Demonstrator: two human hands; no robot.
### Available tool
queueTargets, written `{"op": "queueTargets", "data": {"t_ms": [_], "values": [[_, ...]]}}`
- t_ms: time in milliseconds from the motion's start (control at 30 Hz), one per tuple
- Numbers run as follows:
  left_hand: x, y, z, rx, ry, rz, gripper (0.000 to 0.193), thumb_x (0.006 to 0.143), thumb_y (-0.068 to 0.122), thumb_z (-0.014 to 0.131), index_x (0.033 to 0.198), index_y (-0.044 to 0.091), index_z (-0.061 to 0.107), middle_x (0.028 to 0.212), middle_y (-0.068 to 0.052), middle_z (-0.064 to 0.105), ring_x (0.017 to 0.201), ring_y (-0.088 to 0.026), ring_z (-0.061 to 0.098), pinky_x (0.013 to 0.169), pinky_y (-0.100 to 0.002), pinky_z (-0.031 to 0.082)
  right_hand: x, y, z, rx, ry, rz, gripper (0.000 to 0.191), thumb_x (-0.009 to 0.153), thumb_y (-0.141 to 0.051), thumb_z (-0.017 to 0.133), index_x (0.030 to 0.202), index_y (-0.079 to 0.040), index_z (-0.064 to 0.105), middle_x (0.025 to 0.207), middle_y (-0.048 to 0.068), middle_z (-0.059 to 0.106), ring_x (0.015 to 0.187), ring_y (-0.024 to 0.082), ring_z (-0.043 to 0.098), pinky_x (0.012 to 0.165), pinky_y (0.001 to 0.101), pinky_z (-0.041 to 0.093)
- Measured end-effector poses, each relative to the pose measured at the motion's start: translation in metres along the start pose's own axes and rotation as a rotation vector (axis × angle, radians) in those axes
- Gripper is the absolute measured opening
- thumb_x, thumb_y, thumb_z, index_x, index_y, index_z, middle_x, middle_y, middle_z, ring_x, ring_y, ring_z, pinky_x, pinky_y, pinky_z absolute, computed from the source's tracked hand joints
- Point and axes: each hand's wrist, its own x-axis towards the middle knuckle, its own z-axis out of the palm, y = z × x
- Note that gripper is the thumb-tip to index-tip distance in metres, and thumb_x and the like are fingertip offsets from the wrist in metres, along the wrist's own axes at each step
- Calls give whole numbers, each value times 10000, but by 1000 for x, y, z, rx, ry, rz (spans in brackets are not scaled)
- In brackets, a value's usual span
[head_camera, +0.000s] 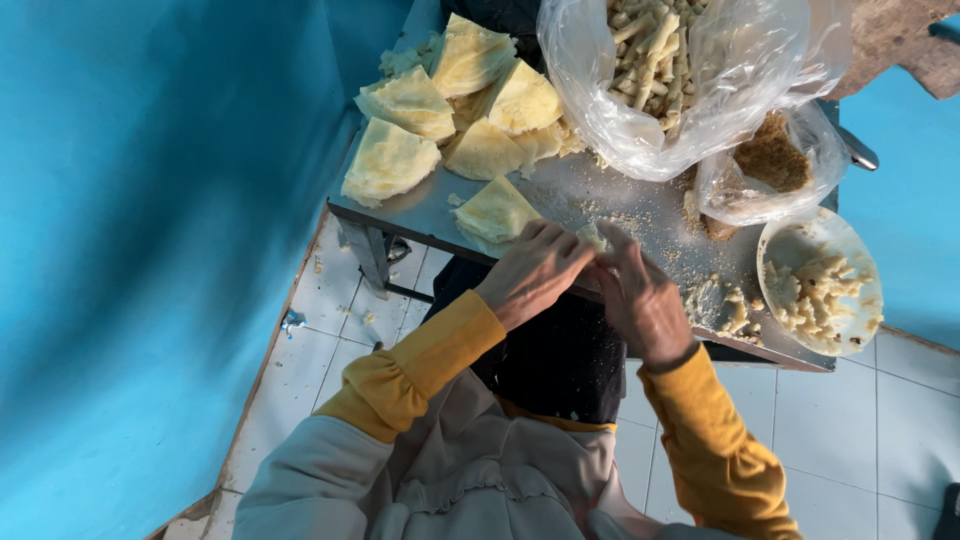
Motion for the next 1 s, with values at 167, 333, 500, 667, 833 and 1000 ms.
{"op": "queueTargets", "data": {"t_ms": [167,333,500,667,833,1000], "values": [[15,2,1,-101,-78,-180,258,821,76,662,1077,42,660,1015,-107,678,1005,-259,659,972,-420,475,21,33,2,295,-176,119,577,941,103,592,1449,2,339,892,172,749,689,249,744,593,358,626],[5,3,-3,69,-43,-1,259,813,127,696,1042,7,675,1018,-150,646,1014,-309,620,1014,-460,453,-6,27,14,-94,39,-98,569,989,138,590,1466,-38,335,1073,226,744,842,307,769,639,376,656],[6,-1,8,100,29,30,177,851,128,723,991,25,689,1040,-129,628,1092,-286,598,1083,-508,438,-10,28,18,-127,120,-218,635,976,81,622,1462,6,221,1256,298,700,866,318,744,679,385,633],[39,-22,21,-156,-153,-238,61,762,72,708,817,50,693,895,-140,684,905,-329,672,886,-490,501,22,49,2,354,-215,142,681,926,80,657,1500,-32,309,940,207,742,790,278,757,673,367,631],[31,-28,16,-278,-10,-152,52,821,46,699,867,37,676,812,-141,685,781,-334,691,768,-474,524,16,40,7,139,-109,93,517,1035,72,579,1488,-27,352,994,151,774,801,232,777,628,316,658],[11,-10,7,50,69,93,195,792,107,713,942,-7,662,906,-161,681,914,-310,671,887,-434,529,-9,17,18,-170,103,-75,632,954,14,693,1494,-8,364,963,178,747,834,318,752,677,395,624]]}}
